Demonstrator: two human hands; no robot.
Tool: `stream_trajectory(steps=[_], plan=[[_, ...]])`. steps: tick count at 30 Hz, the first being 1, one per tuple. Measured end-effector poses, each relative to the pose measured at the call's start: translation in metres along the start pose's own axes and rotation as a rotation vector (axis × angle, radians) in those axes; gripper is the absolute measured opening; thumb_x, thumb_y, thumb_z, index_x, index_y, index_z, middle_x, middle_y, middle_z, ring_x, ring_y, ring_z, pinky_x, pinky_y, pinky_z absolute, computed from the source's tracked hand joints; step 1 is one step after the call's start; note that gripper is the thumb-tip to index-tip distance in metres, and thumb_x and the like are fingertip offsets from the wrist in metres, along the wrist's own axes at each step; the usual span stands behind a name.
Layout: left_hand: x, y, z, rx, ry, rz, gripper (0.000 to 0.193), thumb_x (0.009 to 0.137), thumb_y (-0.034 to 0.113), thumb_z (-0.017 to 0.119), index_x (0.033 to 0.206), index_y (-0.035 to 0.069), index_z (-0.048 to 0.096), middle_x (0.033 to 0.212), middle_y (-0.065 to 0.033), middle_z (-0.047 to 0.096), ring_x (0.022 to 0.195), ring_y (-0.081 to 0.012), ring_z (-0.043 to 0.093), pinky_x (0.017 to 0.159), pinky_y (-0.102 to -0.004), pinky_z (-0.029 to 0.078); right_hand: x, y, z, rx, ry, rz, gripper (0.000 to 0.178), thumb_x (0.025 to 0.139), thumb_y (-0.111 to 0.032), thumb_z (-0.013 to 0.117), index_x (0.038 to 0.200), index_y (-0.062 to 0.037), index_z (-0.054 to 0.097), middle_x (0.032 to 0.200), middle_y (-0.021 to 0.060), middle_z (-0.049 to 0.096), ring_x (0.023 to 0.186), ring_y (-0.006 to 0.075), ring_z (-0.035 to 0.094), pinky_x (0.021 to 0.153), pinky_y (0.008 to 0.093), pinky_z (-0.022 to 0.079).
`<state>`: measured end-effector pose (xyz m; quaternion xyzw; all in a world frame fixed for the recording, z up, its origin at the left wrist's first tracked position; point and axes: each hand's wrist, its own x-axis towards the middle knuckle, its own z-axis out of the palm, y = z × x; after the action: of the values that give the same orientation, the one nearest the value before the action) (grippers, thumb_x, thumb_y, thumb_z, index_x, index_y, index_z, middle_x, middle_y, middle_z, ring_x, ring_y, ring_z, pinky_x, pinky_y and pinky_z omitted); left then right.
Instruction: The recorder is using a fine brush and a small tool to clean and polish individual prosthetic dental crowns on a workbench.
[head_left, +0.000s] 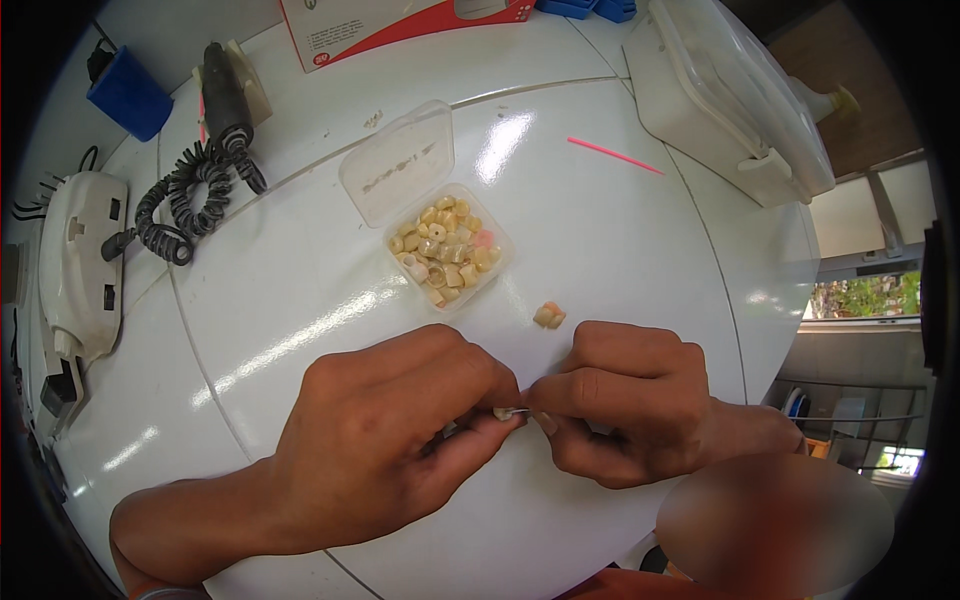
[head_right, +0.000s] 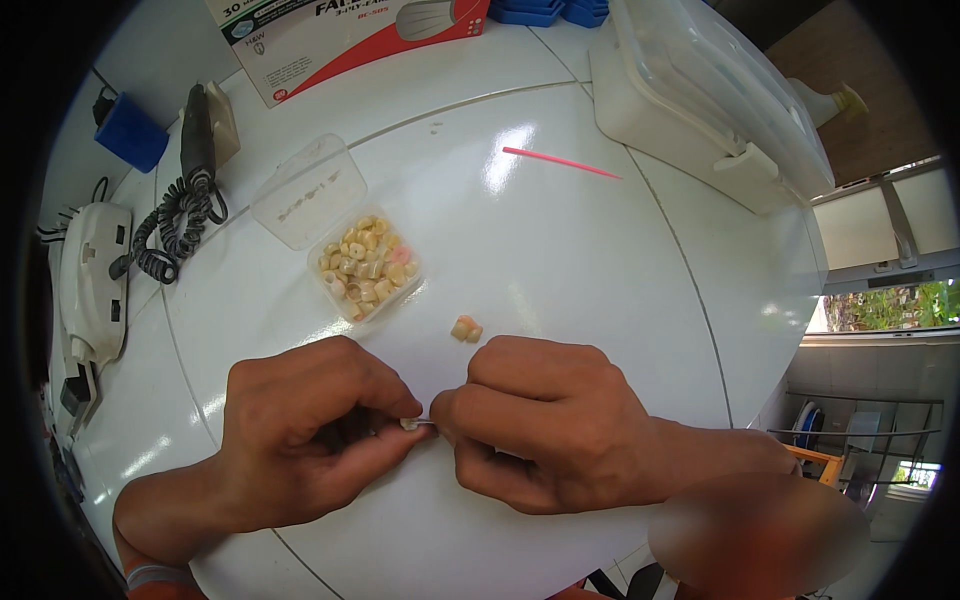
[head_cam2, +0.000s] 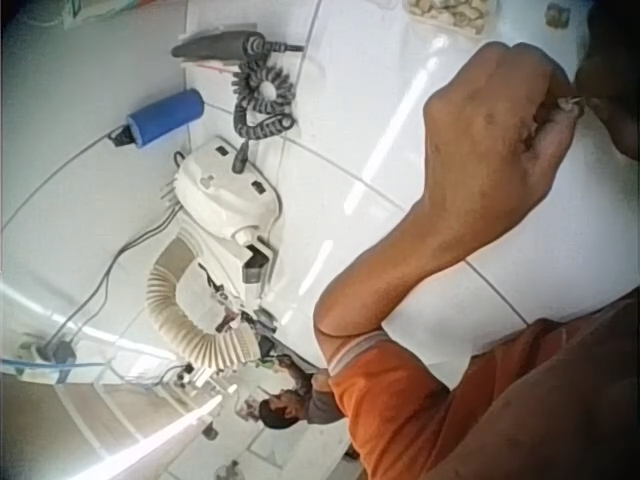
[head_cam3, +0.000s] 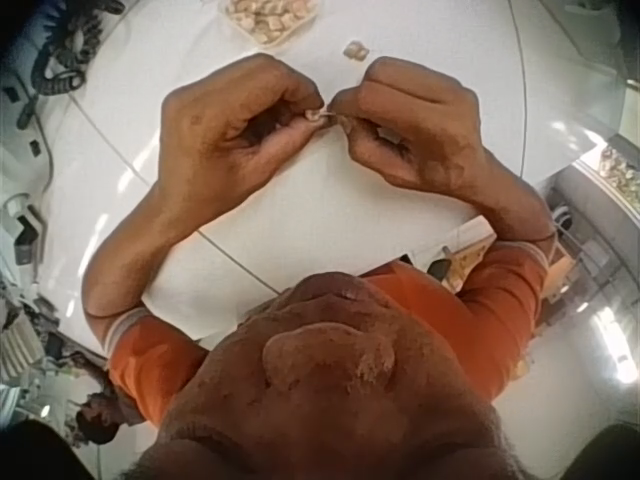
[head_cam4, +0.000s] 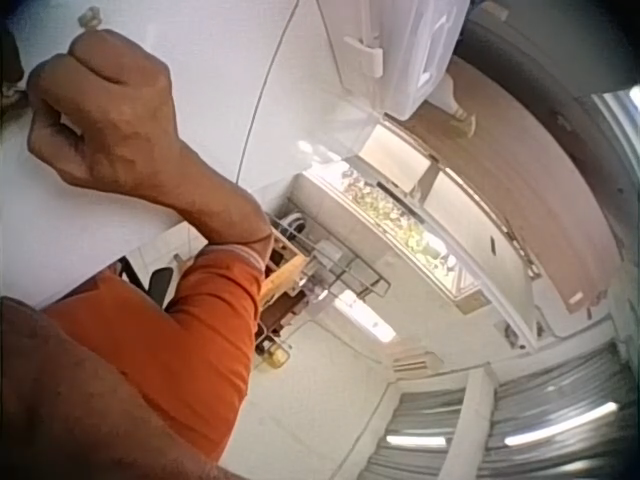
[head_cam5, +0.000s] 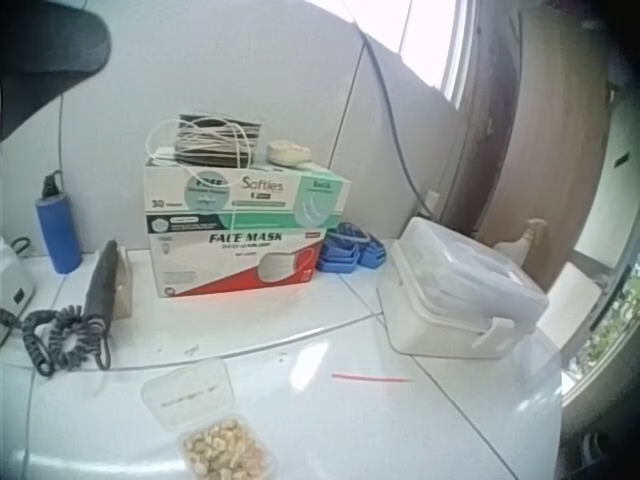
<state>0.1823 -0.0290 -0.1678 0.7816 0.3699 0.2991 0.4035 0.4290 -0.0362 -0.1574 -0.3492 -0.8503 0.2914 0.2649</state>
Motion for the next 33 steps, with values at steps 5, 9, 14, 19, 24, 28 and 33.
stream_trajectory(steps=[5,9,14,19,24,28,33], plan=[[0.000,0.000,0.000,-0.001,0.005,0.002,0.019,0.081,0.001,0.091,0.093,0.004,0.077,0.087,-0.0051,0.074,0.069,-0.0143,0.073,0.057,-0.0263,0.058,0.000,0.000,-0.001,-0.029,-0.003,0.007,0.024,0.075,0.003,0.080,0.096,-0.0063,0.074,0.078,0.0050,0.049,0.062,0.0228,0.055,0.054,0.0370,0.045],[0.000,-0.001,0.000,-0.006,0.001,0.007,0.019,0.081,0.001,0.091,0.092,0.004,0.076,0.086,-0.0050,0.074,0.068,-0.0145,0.072,0.058,-0.0264,0.058,-0.001,0.001,-0.001,0.002,0.008,0.021,0.025,0.075,0.003,0.082,0.096,-0.0076,0.075,0.079,0.0048,0.051,0.063,0.0227,0.056,0.055,0.0366,0.046],[0.000,0.000,-0.001,-0.007,-0.002,0.005,0.019,0.082,0.002,0.092,0.092,0.004,0.076,0.084,-0.0049,0.074,0.067,-0.0143,0.071,0.057,-0.0266,0.056,0.000,0.001,-0.003,0.051,0.002,0.058,0.020,0.078,0.004,0.083,0.093,-0.0075,0.075,0.079,0.0049,0.053,0.063,0.0227,0.057,0.054,0.0365,0.046],[0.000,-0.001,-0.001,-0.012,0.002,0.006,0.018,0.083,0.003,0.092,0.091,0.003,0.076,0.083,-0.0050,0.073,0.066,-0.0140,0.070,0.056,-0.0266,0.054,0.001,0.000,-0.007,0.062,-0.019,0.069,0.016,0.082,0.002,0.083,0.088,-0.0071,0.072,0.077,0.0050,0.050,0.061,0.0227,0.054,0.053,0.0372,0.043],[0.001,0.000,-0.002,-0.011,-0.004,0.010,0.018,0.083,0.003,0.092,0.091,0.003,0.076,0.083,-0.0050,0.073,0.066,-0.0138,0.070,0.056,-0.0265,0.054,0.003,-0.001,-0.010,0.057,-0.036,0.063,0.015,0.084,0.003,0.083,0.087,-0.0068,0.071,0.076,0.0047,0.048,0.059,0.0218,0.052,0.052,0.0373,0.040],[0.000,0.000,-0.002,-0.026,-0.003,0.002,0.018,0.083,0.003,0.092,0.092,0.003,0.076,0.083,-0.0051,0.073,0.066,-0.0138,0.070,0.056,-0.0265,0.055,0.002,-0.001,-0.008,0.066,-0.002,0.055,0.016,0.082,0.005,0.082,0.092,-0.0067,0.076,0.075,0.0041,0.049,0.059,0.0201,0.052,0.051,0.0354,0.040],[0.000,0.001,-0.001,-0.025,0.012,-0.013,0.017,0.083,0.003,0.091,0.092,0.003,0.076,0.082,-0.0049,0.073,0.065,-0.0135,0.069,0.056,-0.0265,0.054,0.000,-0.001,-0.008,0.140,0.013,0.097,0.023,0.079,0.006,0.081,0.098,-0.0064,0.079,0.075,0.0039,0.053,0.058,0.0189,0.054,0.051,0.0335,0.041]])
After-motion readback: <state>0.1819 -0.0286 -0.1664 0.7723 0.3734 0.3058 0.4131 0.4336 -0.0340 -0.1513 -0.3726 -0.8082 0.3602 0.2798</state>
